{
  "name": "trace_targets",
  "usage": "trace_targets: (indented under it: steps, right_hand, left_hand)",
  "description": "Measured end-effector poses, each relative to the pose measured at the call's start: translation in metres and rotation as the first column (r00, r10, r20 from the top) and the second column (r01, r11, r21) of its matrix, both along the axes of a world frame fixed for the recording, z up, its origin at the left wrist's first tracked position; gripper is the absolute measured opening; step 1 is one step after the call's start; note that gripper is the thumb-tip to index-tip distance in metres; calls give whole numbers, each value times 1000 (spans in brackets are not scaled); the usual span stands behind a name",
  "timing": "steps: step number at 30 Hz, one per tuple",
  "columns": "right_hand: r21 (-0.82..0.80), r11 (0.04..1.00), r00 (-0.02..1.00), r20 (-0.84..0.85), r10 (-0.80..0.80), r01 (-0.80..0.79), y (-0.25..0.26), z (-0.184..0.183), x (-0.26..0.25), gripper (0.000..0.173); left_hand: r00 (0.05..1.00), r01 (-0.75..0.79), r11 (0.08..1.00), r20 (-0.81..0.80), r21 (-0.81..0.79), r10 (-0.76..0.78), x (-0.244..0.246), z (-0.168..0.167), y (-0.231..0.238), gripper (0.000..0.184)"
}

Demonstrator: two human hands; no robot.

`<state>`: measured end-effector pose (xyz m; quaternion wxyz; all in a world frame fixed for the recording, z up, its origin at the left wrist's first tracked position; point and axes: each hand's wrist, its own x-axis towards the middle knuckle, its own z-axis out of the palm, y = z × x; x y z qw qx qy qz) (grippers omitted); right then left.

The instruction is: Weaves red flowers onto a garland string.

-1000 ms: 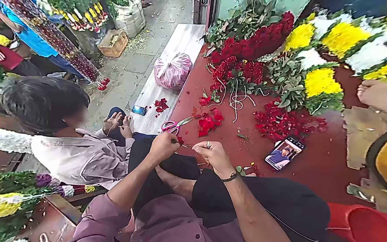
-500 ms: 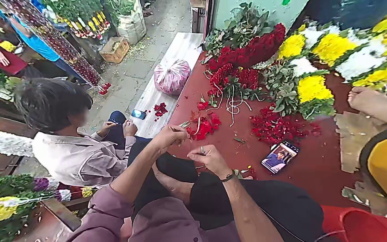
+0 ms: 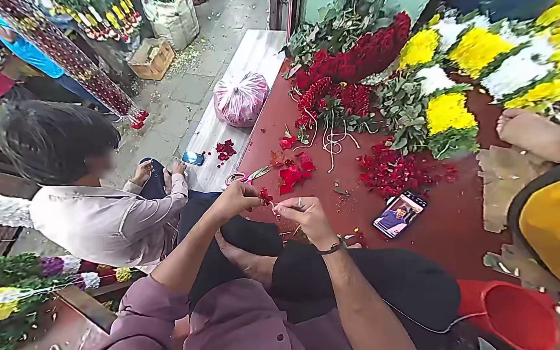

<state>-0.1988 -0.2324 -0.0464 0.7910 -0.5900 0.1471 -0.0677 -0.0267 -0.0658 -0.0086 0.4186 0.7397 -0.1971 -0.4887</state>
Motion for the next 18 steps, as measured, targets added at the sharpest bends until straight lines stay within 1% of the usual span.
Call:
trace_targets:
  steps: [2,4,6,8,10,12,15,18]
  right_hand:
    - [77,994,995,-59,-78,83,-10,1,-1,10]
    - [90,991,992,-84,-89,96,-12,0,-2,9]
    - [40,998,997,-64,-35,38,-7,0,-2,9]
    - [-46,997,998,-25,57,-58,-2,-2,-2,10]
    - [-126,980,988,-15,153,-153,6,-3,-2,11]
    - [-153,961,972,-7,234,-232,15,-3,-2,12]
    - [-176,941,956,0,292,-288,20,0,-2,13]
    - [-206,932,953,-1,304,-298,20,-1,-3,14]
  left_hand:
    - [985,-74,996,-157,-55,65,0,1,3,9]
    - [933,-171,981,-334,-93,131,1,0,4,13]
    - [864,-261,962,-466,-85,193,2,1,6,17]
    - [798,-341,937,-549,-74,247,3,2,7,20]
    - [744,-415,907,-601,-74,292,0,1,7,19]
    - [704,-474,878,-630,-73,328,-6,-2,7,17]
    - [685,-506,859,-641,-77,346,-21,-9,6,16]
    - [666,-536,842,-643,-60,378,-32,-13,5,16]
